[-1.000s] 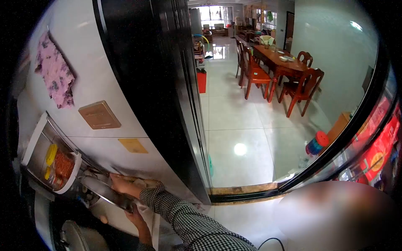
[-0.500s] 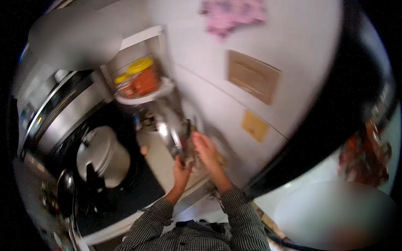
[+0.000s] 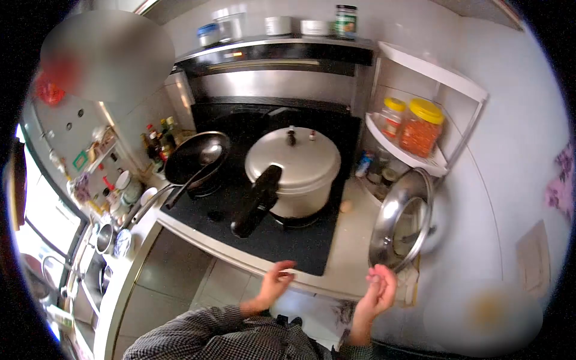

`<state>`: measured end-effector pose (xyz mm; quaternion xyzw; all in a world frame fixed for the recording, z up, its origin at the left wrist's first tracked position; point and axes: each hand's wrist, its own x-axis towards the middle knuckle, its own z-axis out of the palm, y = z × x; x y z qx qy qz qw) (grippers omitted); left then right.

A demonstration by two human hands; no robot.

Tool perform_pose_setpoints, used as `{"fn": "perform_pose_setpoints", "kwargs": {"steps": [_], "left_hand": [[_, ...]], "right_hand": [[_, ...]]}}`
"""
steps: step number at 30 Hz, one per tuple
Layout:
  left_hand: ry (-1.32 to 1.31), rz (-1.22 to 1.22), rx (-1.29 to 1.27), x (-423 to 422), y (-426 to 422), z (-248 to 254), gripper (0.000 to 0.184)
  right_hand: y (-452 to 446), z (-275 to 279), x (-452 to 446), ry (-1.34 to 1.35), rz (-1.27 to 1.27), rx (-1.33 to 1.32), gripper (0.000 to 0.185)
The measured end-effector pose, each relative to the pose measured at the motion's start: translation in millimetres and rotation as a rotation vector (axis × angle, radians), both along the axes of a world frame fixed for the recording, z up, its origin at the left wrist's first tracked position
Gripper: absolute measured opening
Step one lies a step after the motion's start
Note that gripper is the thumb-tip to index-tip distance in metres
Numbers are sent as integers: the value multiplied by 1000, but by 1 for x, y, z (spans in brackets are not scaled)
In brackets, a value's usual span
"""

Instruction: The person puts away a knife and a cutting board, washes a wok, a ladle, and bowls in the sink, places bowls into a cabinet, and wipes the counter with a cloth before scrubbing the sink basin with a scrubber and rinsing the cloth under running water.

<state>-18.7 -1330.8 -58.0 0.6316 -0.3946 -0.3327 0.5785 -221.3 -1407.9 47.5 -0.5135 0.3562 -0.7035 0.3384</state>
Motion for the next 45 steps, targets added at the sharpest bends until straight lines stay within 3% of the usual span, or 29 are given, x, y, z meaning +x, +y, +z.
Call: {"fn": "perform_pose_setpoints", "kwargs": {"steps": [2, 4, 6, 8, 12, 17, 20, 21, 24, 27, 30, 31, 32, 34, 38, 45], "left_hand": [[82, 266, 57, 43, 33, -3, 29], [81, 417, -74, 87, 69, -11, 25], [-23, 661, -36, 125, 99, -24, 21], [112, 846, -68, 142, 115, -1, 18], [139, 952, -189, 184, 133, 22, 16], [-379, 1064, -390, 272, 159, 83, 22], [-641, 1100, -287, 362, 185, 110, 27], [-547, 1039, -151, 400, 195, 103, 27], [379, 505, -86, 483, 201, 98, 42], [756, -25, 68, 516, 175, 99, 50], [967, -417, 216, 527, 134, 96, 52], [993, -414, 268, 522, 121, 95, 50], [1040, -356, 306, 519, 109, 93, 40], [1166, -513, 195, 511, 101, 77, 26], [1440, -424, 81, 471, 98, 80, 6], [1473, -352, -119, 399, 172, 93, 12]], "right_hand": [[-1, -6, 22, 74, 170, 43, 18], [-2, -32, 42, 135, 306, 177, 17], [7, -42, 69, 229, 418, 263, 15], [22, -65, 97, 366, 488, 262, 13], [51, -68, 152, 601, 788, 220, 13], [64, -61, 235, 629, 947, 165, 15], [72, -47, 294, 564, 1049, 326, 22], [74, -39, 317, 532, 1084, 409, 25], [74, -26, 389, 206, 1247, 668, 35], [77, 9, 456, -320, 1461, 1071, 38], [76, 13, 497, -366, 1365, 1054, 35], [75, 16, 505, -280, 1225, 1154, 31], [77, 15, 505, -327, 1250, 1136, 31], [81, 15, 500, -422, 1314, 1083, 30], [105, 10, 471, -153, 1058, 949, 32], [124, 10, 388, -48, 1116, 736, 35]]}}
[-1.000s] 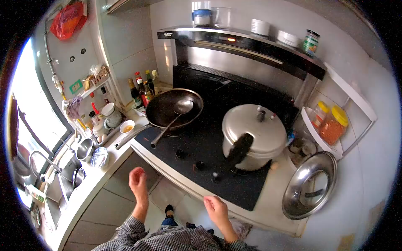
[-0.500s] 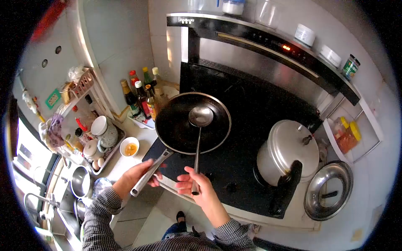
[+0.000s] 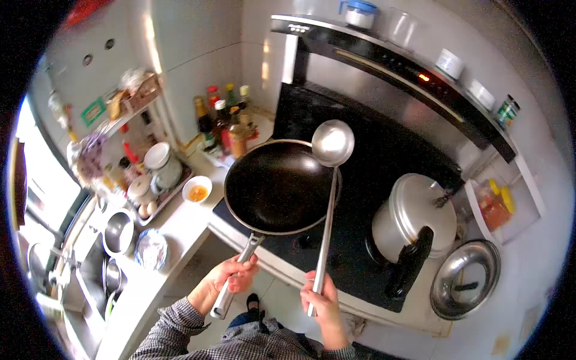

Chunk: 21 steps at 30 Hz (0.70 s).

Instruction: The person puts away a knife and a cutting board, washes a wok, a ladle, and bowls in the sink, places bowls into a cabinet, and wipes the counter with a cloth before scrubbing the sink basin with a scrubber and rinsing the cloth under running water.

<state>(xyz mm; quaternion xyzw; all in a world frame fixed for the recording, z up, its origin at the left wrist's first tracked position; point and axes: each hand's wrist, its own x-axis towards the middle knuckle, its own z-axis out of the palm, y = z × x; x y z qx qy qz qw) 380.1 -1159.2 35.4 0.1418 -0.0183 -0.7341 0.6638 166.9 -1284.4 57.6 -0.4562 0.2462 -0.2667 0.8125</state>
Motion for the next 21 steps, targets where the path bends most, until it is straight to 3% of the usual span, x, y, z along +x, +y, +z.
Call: {"fn": "perform_pose_setpoints", "kwargs": {"steps": [5, 7, 11, 21], "left_hand": [[14, 228, 98, -83, 87, 23, 17], [-27, 328, 140, -107, 124, 33, 19], [-125, 556, 168, -145, 201, 38, 21], [-186, 1059, 268, -215, 397, 36, 21]], "right_hand": [[16, -14, -43, -1, 299, -129, 39], [26, -18, -50, 64, 458, -82, 48], [66, -20, -35, 111, 725, -36, 46], [254, -7, 48, 92, 1472, -151, 39]]}}
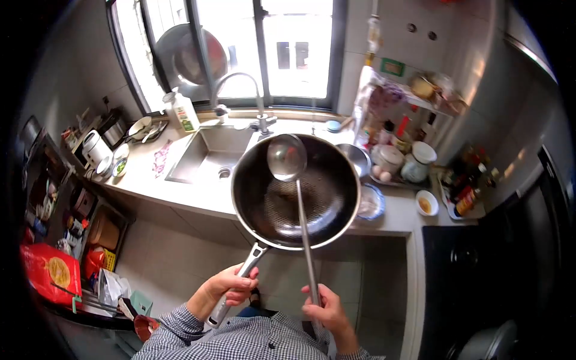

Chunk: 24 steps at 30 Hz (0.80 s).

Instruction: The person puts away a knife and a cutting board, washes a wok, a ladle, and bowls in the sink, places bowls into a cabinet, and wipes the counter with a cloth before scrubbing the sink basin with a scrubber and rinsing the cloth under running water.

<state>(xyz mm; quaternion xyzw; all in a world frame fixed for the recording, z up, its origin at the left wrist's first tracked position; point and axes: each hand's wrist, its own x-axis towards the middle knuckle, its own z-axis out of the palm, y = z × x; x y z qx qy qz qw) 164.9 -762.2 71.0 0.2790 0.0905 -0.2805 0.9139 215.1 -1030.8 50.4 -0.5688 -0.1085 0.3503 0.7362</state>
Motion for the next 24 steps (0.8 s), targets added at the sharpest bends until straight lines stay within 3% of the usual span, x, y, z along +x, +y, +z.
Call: {"fn": "perform_pose_setpoints", "kwargs": {"steps": [8, 14, 16, 19, 24], "left_hand": [[-17, 259, -19, -14, 180, -26, 15], [-3, 350, -55, 19, 263, -39, 13], [-5, 347, -102, 33, 283, -50, 12], [-3, 340, -185, 53, 306, -69, 12], [62, 336, -252, 86, 327, -86, 13]], "right_hand": [[229, 1, 46, 94, 171, 44, 38], [323, -11, 80, 169, 229, 88, 31], [351, -16, 95, 97, 227, -8, 37], [374, -16, 129, -48, 467, -257, 39], [406, -62, 272, -340, 66, -428, 39]]}}
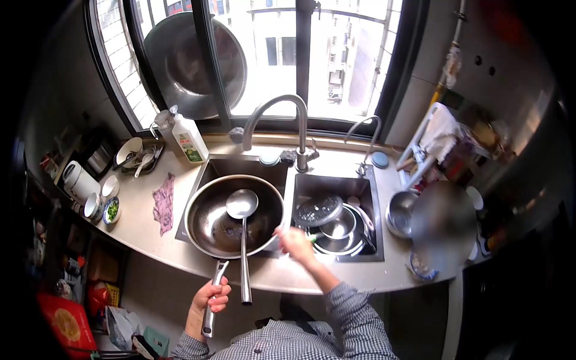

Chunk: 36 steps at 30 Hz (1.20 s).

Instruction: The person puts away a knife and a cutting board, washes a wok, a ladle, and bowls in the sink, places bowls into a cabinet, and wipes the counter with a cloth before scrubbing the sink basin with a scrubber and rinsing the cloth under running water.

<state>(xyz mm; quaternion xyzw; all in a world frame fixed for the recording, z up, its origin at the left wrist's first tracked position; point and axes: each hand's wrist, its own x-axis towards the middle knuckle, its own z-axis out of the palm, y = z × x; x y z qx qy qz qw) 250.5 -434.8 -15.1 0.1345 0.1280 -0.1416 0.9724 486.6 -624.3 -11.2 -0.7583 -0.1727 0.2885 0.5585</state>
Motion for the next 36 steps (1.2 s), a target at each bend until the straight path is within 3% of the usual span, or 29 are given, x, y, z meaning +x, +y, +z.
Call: {"fn": "perform_pose_setpoints", "kwargs": {"steps": [1, 2, 4, 6, 9, 12, 14, 17, 20, 21, 22, 24, 26, 28, 29, 30, 32, 33, 35, 36], "left_hand": [[22, -1, 10, 10, 6, 0, 13], [46, -1, -19, 19, 9, 2, 13], [95, -1, -51, 37, 20, -1, 13], [127, -4, -82, 53, 28, -7, 14], [175, 17, -100, 74, 38, -16, 14], [237, 29, -92, 86, 46, -29, 14], [272, 10, -69, 95, 49, -36, 14], [366, -46, -50, 95, 58, -49, 15], [456, -160, 157, 95, 75, -51, 14], [561, -203, 350, 102, 76, -40, 15], [561, -275, 539, 102, 82, -43, 18], [489, -429, 1014, 102, 96, -44, 23], [538, -497, 1374, 103, 104, -38, 28], [538, -626, 1646, 108, 114, -30, 29], [265, -651, 2136, 103, 121, -34, 30], [341, -710, 2168, 118, 115, -15, 28], [7, -515, 2413, 132, 116, -11, 24], [-43, -395, 2401, 149, 104, -2, 22], [-95, -194, 2071, 176, 77, -9, 26], [-113, -211, 1964, 190, 57, -13, 31]], "right_hand": [[8, -31, 43, -79, -186, 8, 35], [13, -27, 78, -77, -286, 16, 35], [26, -58, 158, -365, -439, -62, 38], [34, -39, 213, -411, -474, -252, 43], [64, -77, 306, -557, -599, -36, 43], [70, -34, 319, -404, -414, -296, 40], [71, -43, 331, -509, -467, -464, 41], [56, -69, 351, -268, -548, -119, 43], [48, -103, 369, -242, -477, 54, 39], [44, -106, 366, -222, -436, 97, 36], [36, -97, 357, -295, -368, -100, 33], [20, -86, 319, -286, -423, 40, 36], [-15, -74, 282, -319, -370, -144, 31], [-40, -70, 224, -223, -407, 19, 23], [-55, -79, 196, -295, -392, -85, 21], [-68, -75, 167, -284, -322, -223, 20], [-86, -73, 117, -301, -328, -340, 19], [-90, -62, 98, -258, -362, -405, 18], [-104, -64, 75, -493, -469, -550, 13], [-109, -63, 71, -624, -530, -624, 12]]}}
